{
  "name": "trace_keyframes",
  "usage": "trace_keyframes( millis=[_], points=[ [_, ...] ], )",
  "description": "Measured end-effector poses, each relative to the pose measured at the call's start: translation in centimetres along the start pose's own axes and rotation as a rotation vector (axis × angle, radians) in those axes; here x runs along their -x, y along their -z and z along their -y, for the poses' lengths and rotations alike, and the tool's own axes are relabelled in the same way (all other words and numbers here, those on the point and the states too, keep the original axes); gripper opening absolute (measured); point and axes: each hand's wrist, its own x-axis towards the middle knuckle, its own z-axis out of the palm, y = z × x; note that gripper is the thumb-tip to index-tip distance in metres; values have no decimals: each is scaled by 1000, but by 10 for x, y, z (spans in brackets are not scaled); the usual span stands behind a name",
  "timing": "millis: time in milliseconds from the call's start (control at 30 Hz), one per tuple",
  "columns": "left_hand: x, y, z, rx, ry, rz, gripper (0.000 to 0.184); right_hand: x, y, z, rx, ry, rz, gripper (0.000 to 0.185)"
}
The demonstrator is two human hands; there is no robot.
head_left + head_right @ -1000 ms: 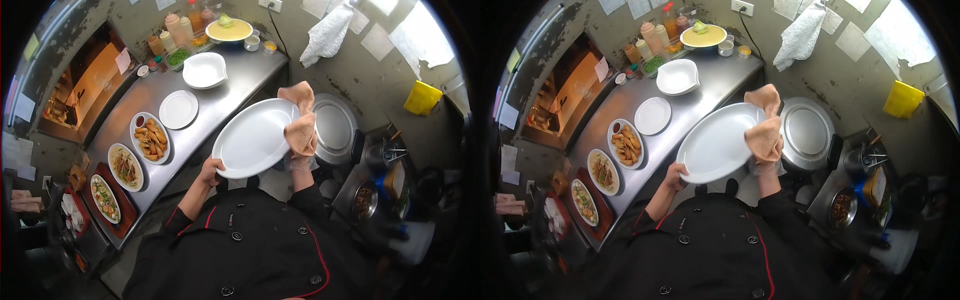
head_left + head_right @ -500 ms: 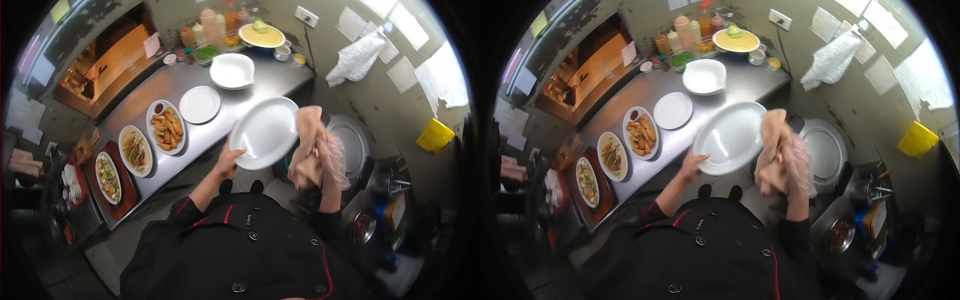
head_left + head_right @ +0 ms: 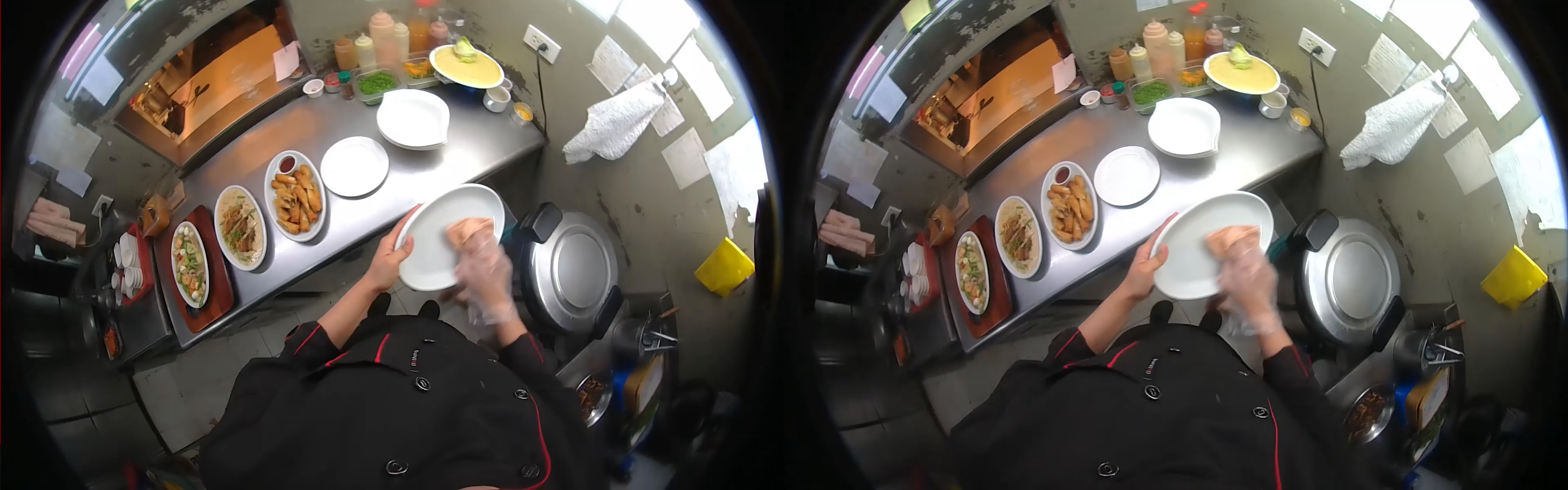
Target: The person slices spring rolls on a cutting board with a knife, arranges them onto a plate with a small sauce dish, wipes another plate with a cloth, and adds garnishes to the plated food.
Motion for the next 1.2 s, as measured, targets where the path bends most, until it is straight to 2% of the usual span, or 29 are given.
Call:
trace_keyframes(
  millis=[33,67,133,167,200,233,267,300,400,467,500,567,633,700,767,833,900,1033,1100,1133,1200],
  points=[
    [3,0,-2,-1,3,3,51,-1,-4,-29,127,-7,80,28],
    [8,-2,-11,101,72,27,51,8,-25,-76,295,212,49,30],
    [17,3,-5,219,176,-22,52,-19,14,-77,-52,-533,31,32],
    [23,8,1,301,234,-56,53,-22,34,-81,-140,-507,-106,32],
    [29,11,5,364,259,-78,52,-17,33,-112,-228,-806,-91,35],
    [38,15,7,425,283,-103,52,-5,29,-145,13,-600,-239,35],
    [44,19,10,485,308,-133,52,0,39,-161,-48,-601,-373,35],
    [49,22,13,502,314,-161,51,6,50,-174,90,-560,-365,35],
    [62,28,20,548,293,-270,50,28,60,-230,402,-423,-161,33],
    [65,28,24,579,234,-361,50,35,51,-235,531,-457,-79,32],
    [66,31,24,569,210,-387,50,38,51,-224,577,-543,-89,30],
    [71,33,25,553,165,-442,51,26,48,-204,690,-414,-65,28],
    [80,36,22,489,143,-539,50,13,49,-161,804,10,-2,28],
    [93,43,20,443,141,-611,50,-3,5,-132,-202,-251,-34,24],
    [114,55,19,421,141,-663,49,-9,-68,-120,-623,-396,218,23],
    [138,60,7,343,108,-699,49,-39,-92,-64,-890,-517,392,22],
    [162,61,-7,312,103,-760,48,-64,-148,-35,-1107,-435,481,25],
    [187,64,-17,232,101,-865,53,-138,-205,38,-1078,-634,606,31],
    [193,74,-14,217,134,-857,60,-175,-223,63,-1099,-809,783,30],
    [192,78,-7,211,83,-854,62,-192,-229,74,-1105,-890,872,30],
    [185,78,-1,208,63,-896,63,-212,-271,73,-582,-287,866,30]
  ],
)
